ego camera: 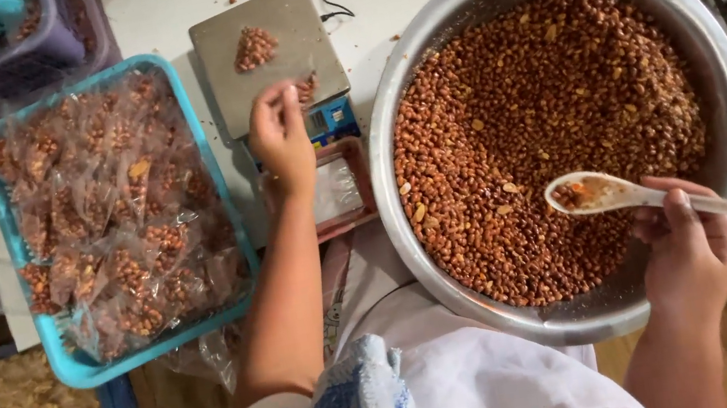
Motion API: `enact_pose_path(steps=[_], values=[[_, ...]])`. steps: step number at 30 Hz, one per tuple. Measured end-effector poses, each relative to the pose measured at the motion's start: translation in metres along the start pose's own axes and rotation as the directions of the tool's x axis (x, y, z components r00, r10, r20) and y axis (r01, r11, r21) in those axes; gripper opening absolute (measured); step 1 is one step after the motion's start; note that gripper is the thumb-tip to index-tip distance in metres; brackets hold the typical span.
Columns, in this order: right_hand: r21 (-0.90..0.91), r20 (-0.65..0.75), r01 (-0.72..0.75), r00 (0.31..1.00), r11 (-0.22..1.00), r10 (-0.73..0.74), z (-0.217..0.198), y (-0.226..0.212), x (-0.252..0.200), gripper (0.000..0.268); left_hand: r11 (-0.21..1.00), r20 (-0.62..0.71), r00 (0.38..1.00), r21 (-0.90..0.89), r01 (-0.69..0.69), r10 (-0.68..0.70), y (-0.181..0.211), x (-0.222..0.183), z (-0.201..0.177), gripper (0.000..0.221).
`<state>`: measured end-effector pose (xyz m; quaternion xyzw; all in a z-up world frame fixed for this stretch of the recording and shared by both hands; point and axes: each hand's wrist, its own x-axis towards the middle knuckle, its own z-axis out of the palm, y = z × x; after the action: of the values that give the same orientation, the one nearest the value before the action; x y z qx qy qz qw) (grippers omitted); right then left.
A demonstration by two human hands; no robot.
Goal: Scooping roasted peanuts from a large bowl into small plastic bags, weighing them on a digital scale, and organizing them in a tray.
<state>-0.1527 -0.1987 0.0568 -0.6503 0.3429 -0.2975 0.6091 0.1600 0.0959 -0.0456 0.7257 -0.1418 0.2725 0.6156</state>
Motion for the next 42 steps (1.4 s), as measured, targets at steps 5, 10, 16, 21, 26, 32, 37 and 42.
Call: enact_pose_path(steps=[5,10,16,21,26,32,37,42], values=[[0.003,-0.026,0.020,0.999,1.000,-0.020,0.009,-0.007,-0.002,0.019,0.110,0.537,0.755,-0.783,0.612,-0.377,0.095,-0.003,0.013,0.032],[-0.011,0.029,0.123,0.992,0.992,-0.123,0.009,-0.013,-0.001,0.026,0.553,0.929,0.353,-0.355,0.753,0.115,0.163,-0.063,0.024,0.051],[-0.126,0.037,0.243,0.970,0.962,-0.240,0.015,-0.040,-0.011,0.029,0.797,0.979,0.134,0.044,0.603,-0.155,0.168,-0.100,0.047,0.074],[-0.075,0.017,0.210,0.978,0.975,-0.209,0.014,-0.041,-0.007,0.030,0.807,0.964,0.164,0.077,0.585,-0.211,0.175,-0.093,0.050,0.074],[-0.136,0.033,0.265,0.964,0.955,-0.263,0.016,-0.039,-0.006,0.032,0.807,0.960,0.203,0.038,0.590,-0.194,0.174,-0.095,0.055,0.074],[-0.051,0.060,0.276,0.960,0.960,-0.273,0.019,-0.038,-0.001,0.033,0.827,0.951,0.187,0.107,0.552,-0.248,0.174,-0.097,0.059,0.075],[0.026,0.005,0.177,0.984,0.984,-0.177,0.024,-0.033,0.006,0.027,0.803,0.951,0.292,-0.094,0.589,-0.103,0.159,-0.107,0.056,0.063],[0.042,-0.066,0.106,0.993,0.994,-0.103,0.018,-0.020,0.011,0.021,0.576,0.879,0.473,-0.418,0.702,0.061,0.140,-0.104,0.047,0.006]])
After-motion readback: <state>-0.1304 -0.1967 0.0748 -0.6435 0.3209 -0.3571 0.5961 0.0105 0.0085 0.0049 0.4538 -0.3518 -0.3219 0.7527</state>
